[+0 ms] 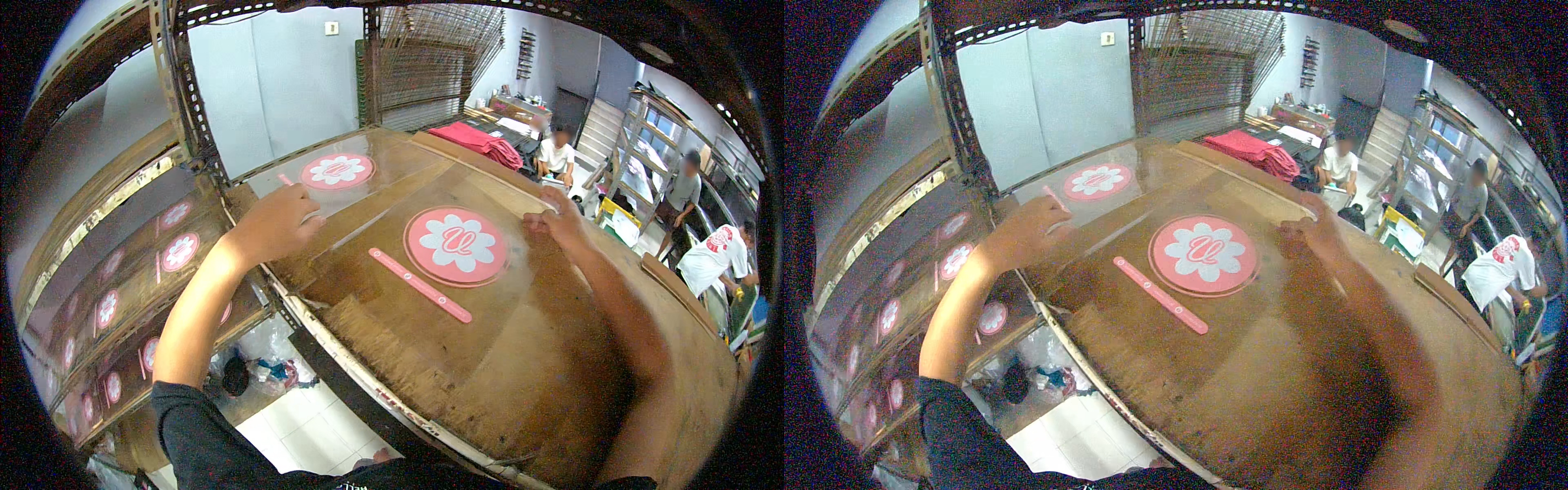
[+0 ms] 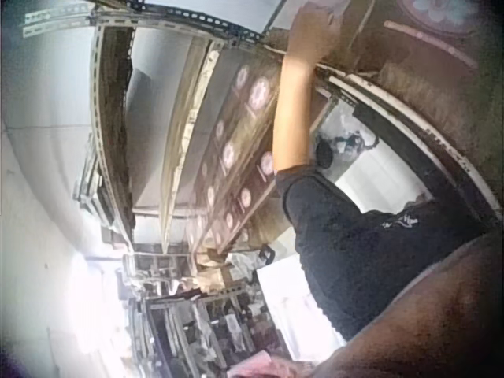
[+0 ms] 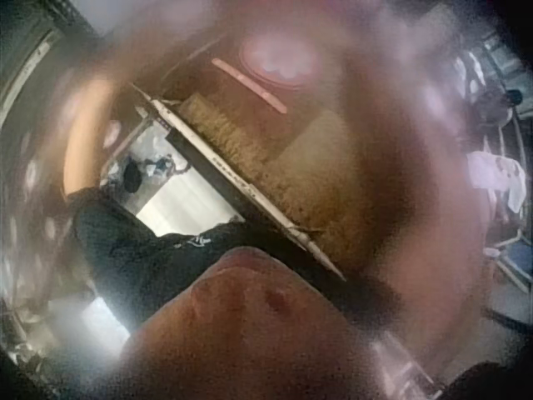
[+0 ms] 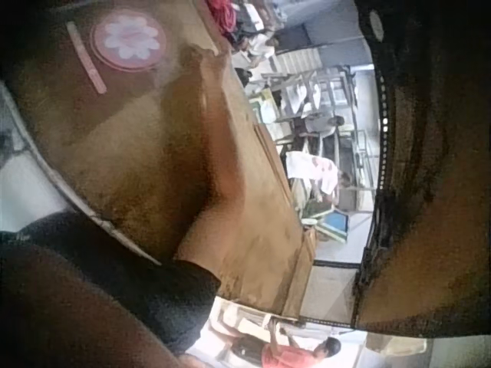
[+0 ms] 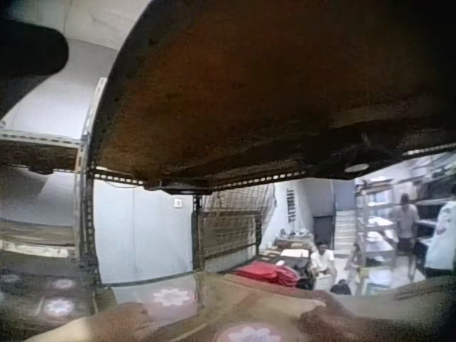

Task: The person repeatedly picks up clear plastic sheets with pink floral designs and places them on a wooden table. The person also handles pink rectangular sticks and places them alongside the sheets. The task involves arranging these items in a repetitive pattern on the table surface.

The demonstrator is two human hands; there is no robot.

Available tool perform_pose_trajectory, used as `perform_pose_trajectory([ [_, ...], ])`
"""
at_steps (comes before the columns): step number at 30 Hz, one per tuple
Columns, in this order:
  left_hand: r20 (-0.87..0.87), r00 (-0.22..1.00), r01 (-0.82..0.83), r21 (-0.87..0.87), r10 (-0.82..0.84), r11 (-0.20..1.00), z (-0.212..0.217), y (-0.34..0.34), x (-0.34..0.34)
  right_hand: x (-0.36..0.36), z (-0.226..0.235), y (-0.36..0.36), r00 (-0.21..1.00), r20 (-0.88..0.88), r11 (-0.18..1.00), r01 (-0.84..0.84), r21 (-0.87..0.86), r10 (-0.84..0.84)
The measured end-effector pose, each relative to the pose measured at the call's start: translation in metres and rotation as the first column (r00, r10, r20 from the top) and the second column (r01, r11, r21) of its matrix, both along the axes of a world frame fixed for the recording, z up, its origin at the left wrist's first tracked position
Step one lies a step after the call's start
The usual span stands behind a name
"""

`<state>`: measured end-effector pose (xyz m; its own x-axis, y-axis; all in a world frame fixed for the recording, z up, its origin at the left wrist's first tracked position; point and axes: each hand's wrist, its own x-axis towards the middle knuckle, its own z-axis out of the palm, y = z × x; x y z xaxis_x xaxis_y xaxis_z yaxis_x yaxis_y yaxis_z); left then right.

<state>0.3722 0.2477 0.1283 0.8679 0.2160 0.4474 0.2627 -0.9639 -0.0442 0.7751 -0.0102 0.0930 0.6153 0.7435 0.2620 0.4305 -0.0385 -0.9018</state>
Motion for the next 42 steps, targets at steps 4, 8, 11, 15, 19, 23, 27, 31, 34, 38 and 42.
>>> perform_pose_trajectory([
  [4, -0.146, 0.984, -0.116, -0.076, 0.104, 0.990, -0.003, -0.006, -0.018, 0.005, -0.002, -0.005, 0.996, -0.088, 0.999, 0.034, 0.036, -0.031],
  [8, -0.112, 0.988, -0.114, -0.069, 0.105, 0.991, -0.022, -0.004, -0.022, 0.001, -0.008, 0.011, 0.992, -0.124, 0.996, 0.003, 0.089, 0.008],
  [11, -0.026, 0.994, -0.105, -0.070, 0.103, 0.992, -0.021, -0.012, -0.008, 0.058, -0.031, 0.010, 0.996, 0.075, 0.998, 0.054, 0.006, -0.055],
  [15, -0.043, 0.986, -0.164, -0.051, 0.162, 0.985, -0.025, -0.020, -0.011, 0.046, -0.034, 0.014, 0.989, 0.132, 0.997, 0.061, 0.044, -0.066],
  [19, 0.053, 0.992, -0.115, -0.065, 0.118, 0.991, -0.032, -0.024, -0.020, 0.005, -0.011, 0.015, 0.997, -0.067, 0.991, 0.056, 0.122, -0.048],
  [23, 0.171, 0.982, -0.053, -0.176, 0.084, 0.983, -0.035, -0.030, -0.028, 0.012, -0.006, 0.011, 0.975, -0.221, 0.986, 0.012, 0.168, 0.026],
  [27, 0.234, 0.970, -0.031, -0.158, 0.068, 0.987, -0.031, -0.048, -0.033, 0.010, -0.006, 0.018, 0.973, -0.230, 0.999, 0.031, 0.034, -0.023],
  [31, 0.172, 0.985, 0.018, -0.167, 0.012, 0.986, -0.030, -0.074, -0.035, -0.008, 0.000, 0.020, 0.971, -0.238, 0.996, 0.045, 0.072, -0.027],
  [34, 0.207, 0.978, 0.031, -0.163, 0.004, 0.986, -0.036, -0.082, -0.035, -0.004, -0.001, 0.020, 0.993, -0.097, 0.995, 0.074, 0.070, -0.067],
  [38, 0.214, 0.977, 0.010, -0.107, 0.013, 0.994, -0.037, -0.091, -0.038, 0.016, -0.001, 0.023, 0.999, 0.034, 0.996, 0.023, -0.084, -0.021],
  [42, 0.256, 0.967, 0.030, -0.131, 0.005, 0.991, -0.042, -0.091, -0.039, 0.012, 0.000, 0.025, 0.996, 0.080, 0.991, 0.045, -0.127, -0.035],
])
